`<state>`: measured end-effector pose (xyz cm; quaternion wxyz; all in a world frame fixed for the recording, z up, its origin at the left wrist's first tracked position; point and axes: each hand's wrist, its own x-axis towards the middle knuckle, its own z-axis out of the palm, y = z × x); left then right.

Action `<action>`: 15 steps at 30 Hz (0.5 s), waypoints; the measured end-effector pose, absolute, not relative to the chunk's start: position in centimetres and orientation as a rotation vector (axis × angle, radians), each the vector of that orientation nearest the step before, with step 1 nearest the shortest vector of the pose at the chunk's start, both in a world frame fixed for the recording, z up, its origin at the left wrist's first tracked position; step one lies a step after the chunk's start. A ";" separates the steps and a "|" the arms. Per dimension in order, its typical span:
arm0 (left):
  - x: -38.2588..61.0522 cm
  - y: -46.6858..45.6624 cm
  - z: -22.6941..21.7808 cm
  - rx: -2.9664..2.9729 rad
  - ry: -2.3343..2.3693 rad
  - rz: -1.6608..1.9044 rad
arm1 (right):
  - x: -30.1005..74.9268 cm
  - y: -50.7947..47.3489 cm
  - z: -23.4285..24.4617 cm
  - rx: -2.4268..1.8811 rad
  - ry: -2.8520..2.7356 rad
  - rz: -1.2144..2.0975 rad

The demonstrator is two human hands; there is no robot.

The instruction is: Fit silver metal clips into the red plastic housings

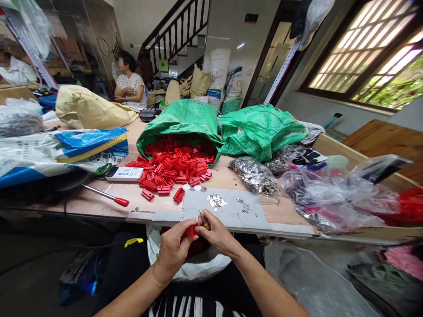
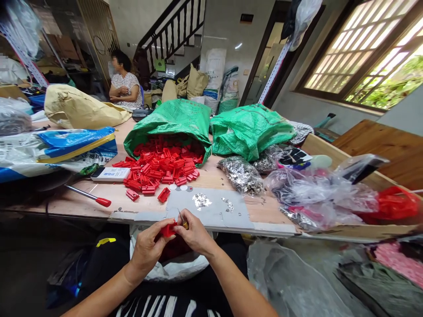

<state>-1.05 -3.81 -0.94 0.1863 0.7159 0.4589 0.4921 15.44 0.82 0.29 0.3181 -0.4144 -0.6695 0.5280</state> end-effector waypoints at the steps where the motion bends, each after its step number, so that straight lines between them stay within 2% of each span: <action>1: -1.1 -3.8 -1.1 1.991 1.308 1.373 | 15.5 0.8 0.0 -1.102 -1.739 1.414; 8: -1.4 -3.8 -1.3 1.840 1.303 1.344 | 15.8 0.5 -0.3 -0.997 -1.494 1.658; 15: -1.2 -3.8 -0.9 1.871 1.278 1.359 | 16.1 0.6 0.2 -1.066 -1.565 1.640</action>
